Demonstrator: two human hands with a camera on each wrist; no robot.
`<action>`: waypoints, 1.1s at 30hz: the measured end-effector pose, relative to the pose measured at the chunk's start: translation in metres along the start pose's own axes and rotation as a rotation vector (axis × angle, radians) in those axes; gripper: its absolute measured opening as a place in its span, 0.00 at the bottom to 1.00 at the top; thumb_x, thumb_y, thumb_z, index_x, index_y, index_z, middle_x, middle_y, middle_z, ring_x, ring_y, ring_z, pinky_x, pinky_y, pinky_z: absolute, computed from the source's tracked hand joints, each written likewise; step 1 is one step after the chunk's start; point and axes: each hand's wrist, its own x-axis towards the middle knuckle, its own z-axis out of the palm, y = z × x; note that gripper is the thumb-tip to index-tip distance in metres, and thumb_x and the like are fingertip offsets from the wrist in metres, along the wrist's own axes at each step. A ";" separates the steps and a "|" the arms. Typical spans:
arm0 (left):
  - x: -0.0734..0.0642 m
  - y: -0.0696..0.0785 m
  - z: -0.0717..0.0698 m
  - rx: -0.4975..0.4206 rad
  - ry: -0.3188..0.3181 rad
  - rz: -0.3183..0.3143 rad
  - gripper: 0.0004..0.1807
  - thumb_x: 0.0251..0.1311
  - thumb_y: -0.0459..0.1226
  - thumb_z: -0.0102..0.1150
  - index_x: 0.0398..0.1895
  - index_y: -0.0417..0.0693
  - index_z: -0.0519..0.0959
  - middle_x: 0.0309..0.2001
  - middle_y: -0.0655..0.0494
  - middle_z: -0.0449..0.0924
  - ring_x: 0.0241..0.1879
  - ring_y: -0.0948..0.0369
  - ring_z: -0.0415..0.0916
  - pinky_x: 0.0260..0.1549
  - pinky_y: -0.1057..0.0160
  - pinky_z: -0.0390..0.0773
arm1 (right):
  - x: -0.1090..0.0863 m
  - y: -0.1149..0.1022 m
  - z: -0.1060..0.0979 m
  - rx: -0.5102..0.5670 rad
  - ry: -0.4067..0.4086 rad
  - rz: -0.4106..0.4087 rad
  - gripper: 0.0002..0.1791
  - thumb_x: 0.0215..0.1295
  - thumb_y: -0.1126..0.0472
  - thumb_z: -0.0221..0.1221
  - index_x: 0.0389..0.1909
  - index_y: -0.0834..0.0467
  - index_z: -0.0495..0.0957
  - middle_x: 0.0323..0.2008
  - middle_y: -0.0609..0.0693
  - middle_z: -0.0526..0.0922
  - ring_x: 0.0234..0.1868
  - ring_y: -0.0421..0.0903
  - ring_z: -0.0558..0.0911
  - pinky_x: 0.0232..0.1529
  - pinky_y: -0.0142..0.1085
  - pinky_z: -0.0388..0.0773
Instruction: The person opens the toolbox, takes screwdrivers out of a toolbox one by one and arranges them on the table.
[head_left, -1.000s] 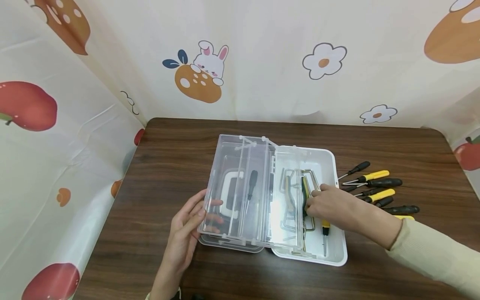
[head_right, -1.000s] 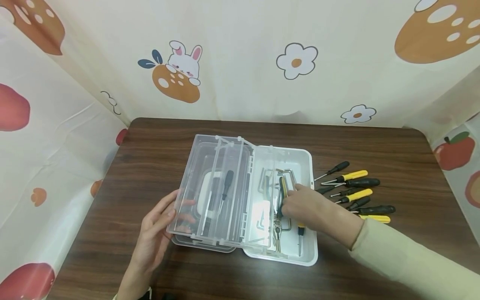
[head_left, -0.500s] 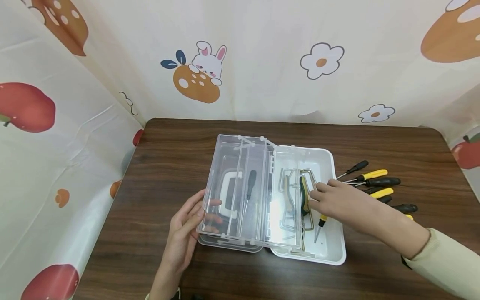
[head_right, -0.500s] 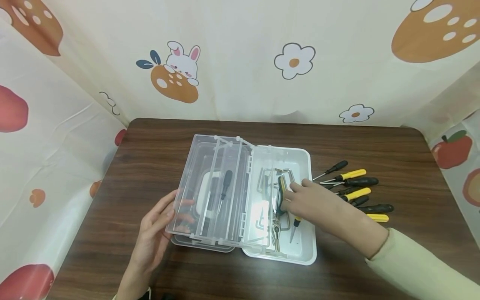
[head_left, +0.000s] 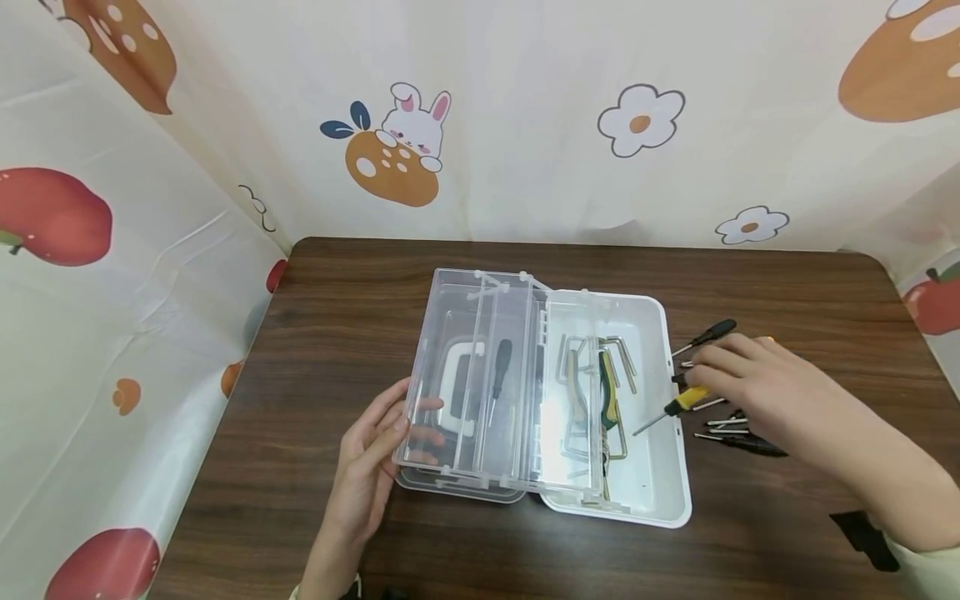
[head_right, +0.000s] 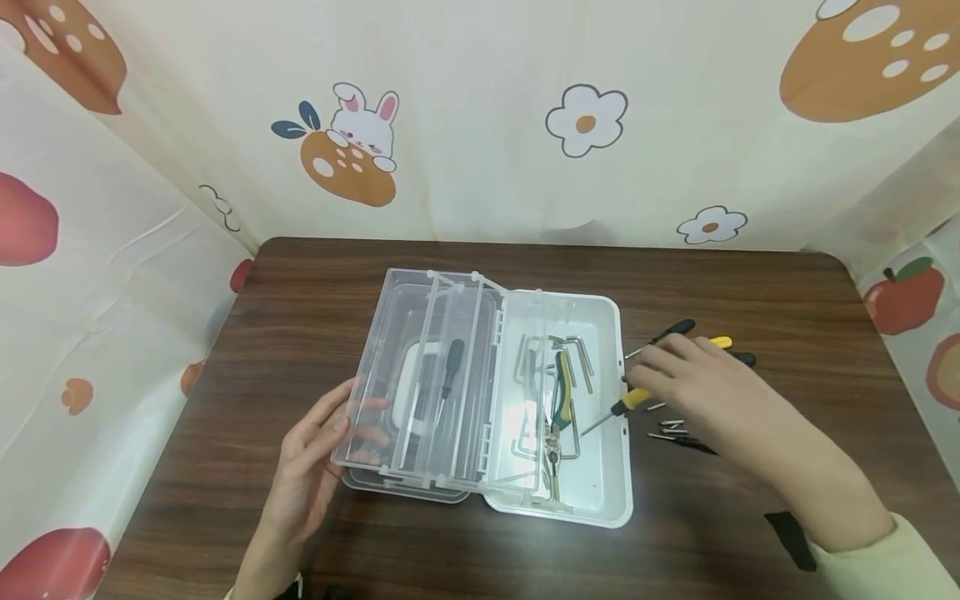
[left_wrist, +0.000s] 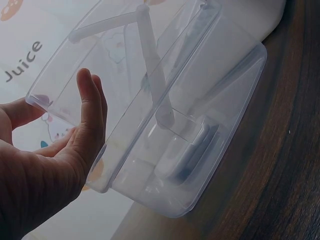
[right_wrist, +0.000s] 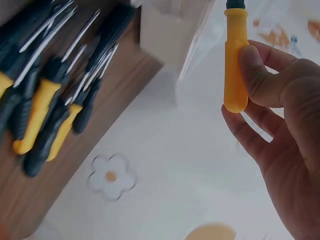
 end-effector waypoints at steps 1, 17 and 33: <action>0.000 0.000 0.000 0.000 0.001 0.000 0.26 0.80 0.30 0.38 0.79 0.37 0.59 0.59 0.49 0.83 0.43 0.60 0.88 0.38 0.55 0.92 | -0.005 0.003 0.000 0.010 0.022 0.021 0.43 0.21 0.86 0.72 0.46 0.53 0.83 0.46 0.48 0.84 0.50 0.52 0.79 0.45 0.53 0.81; 0.001 0.001 -0.001 -0.006 0.011 -0.002 0.26 0.81 0.30 0.38 0.78 0.37 0.60 0.59 0.50 0.83 0.43 0.60 0.88 0.38 0.55 0.92 | -0.083 0.036 0.024 0.089 0.201 0.365 0.37 0.28 0.97 0.58 0.40 0.61 0.81 0.43 0.58 0.83 0.47 0.54 0.73 0.62 0.13 0.50; 0.000 0.000 0.001 -0.019 0.010 -0.008 0.26 0.80 0.30 0.38 0.78 0.37 0.60 0.59 0.49 0.83 0.43 0.60 0.89 0.38 0.56 0.92 | -0.129 0.064 0.077 0.177 0.194 0.413 0.35 0.30 0.95 0.65 0.34 0.55 0.81 0.38 0.50 0.81 0.52 0.18 0.61 0.56 0.12 0.56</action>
